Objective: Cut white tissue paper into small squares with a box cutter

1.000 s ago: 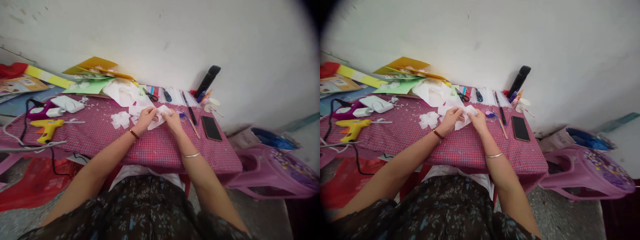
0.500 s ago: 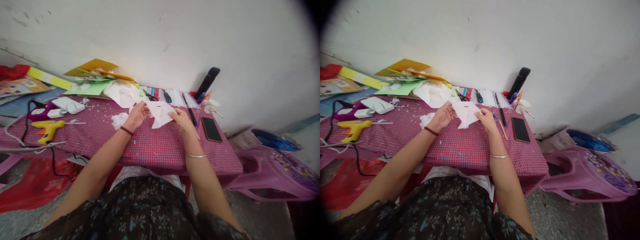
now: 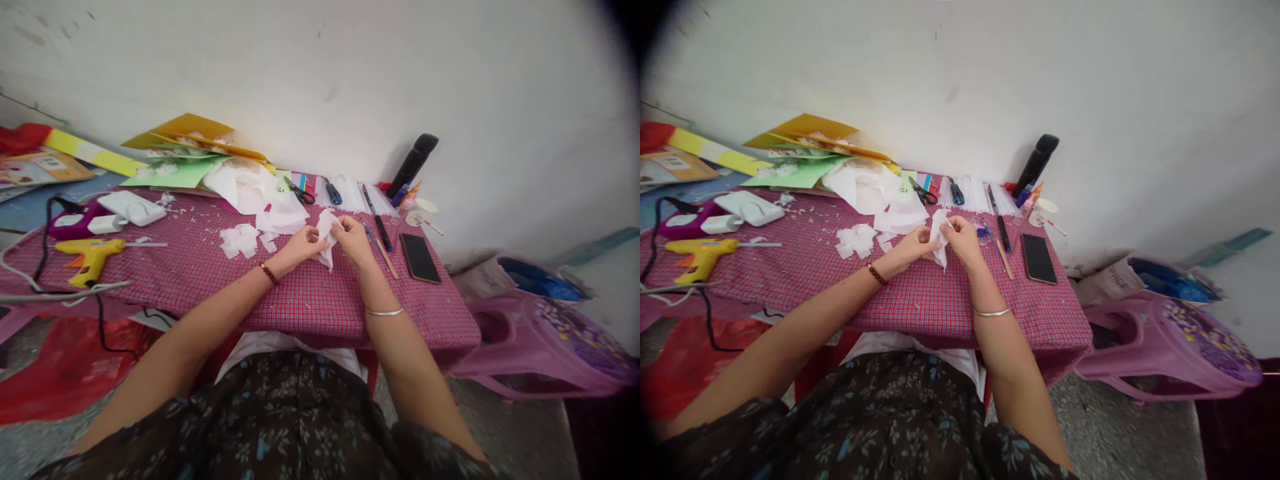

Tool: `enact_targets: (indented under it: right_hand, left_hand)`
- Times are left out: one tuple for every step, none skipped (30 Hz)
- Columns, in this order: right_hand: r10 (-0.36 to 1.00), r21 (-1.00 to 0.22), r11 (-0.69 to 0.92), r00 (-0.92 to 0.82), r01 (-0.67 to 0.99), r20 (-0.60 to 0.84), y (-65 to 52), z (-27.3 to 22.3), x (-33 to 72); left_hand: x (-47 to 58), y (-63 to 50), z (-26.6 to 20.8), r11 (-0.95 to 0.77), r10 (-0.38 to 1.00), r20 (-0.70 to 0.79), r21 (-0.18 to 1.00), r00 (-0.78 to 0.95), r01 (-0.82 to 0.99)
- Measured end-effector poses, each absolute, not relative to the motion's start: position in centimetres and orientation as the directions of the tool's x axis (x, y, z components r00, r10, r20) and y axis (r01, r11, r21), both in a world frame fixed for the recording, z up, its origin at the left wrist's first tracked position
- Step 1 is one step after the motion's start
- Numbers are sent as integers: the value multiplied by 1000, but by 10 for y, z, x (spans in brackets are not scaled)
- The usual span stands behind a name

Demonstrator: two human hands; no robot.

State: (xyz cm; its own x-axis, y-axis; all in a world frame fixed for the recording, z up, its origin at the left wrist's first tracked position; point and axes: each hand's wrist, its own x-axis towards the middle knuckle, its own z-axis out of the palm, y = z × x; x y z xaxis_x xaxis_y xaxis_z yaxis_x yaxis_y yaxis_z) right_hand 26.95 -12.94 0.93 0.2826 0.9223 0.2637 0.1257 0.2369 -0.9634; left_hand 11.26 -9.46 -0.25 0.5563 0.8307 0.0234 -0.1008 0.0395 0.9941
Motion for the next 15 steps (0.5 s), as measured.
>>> enact_targets:
  right_hand:
    - [923,-965,235,284,114,259,-129,8,269]
    - [925,-967,234,285,100,253,-128,7,269]
    - [926,-969,233,285,83,247,-127,7,269]
    - [928,-970,233,285,66,242,-127,6,269]
    - [929,-971,233,283,48,237,-126,5,269]
    - [931,-972,232,281,31,231,-126,5,269]
    - [934,-973,231,278,17,226,-126,4,269]
    - [936,-974,228,274,6,221,-126,4,268]
    - [938,-975,224,269,1,216,-127,4,268]
    - [941,-976,219,265,0,211,-127,4,268]
    - [943,-977,214,260,2,207,-128,4,267]
    - [945,-978,210,256,7,204,-129,4,267]
    - [946,-978,208,252,13,204,-129,5,266]
    - [946,-978,208,250,19,206,-130,5,266]
    - [946,-977,211,248,25,211,-131,6,266]
  left_hand:
    - [113,-93,-4,11,850,43,995,525,-99]
    - [112,-90,-4,-22,870,66,995,488,-96]
    - [111,-88,-4,-60,890,96,994,446,-94]
    - [110,-86,-3,-107,906,137,990,401,-97]
    - [109,-84,-1,-157,916,182,983,357,-97]
    - [107,-83,1,-208,920,228,974,319,-96]
    - [106,-82,3,-256,917,271,962,292,-91]
    - [105,-82,5,-300,909,312,950,276,-85]
    - [104,-83,7,-341,897,348,937,270,-75]
    - [104,-84,9,-378,884,380,924,271,-63]
    - [104,-85,10,-412,870,409,910,275,-48]
    - [104,-86,11,-442,857,433,896,279,-31]
    - [105,-88,11,-468,845,452,883,285,-13]
    - [105,-89,11,-491,835,468,871,289,6]
    - [105,-90,11,-510,826,482,860,293,24]
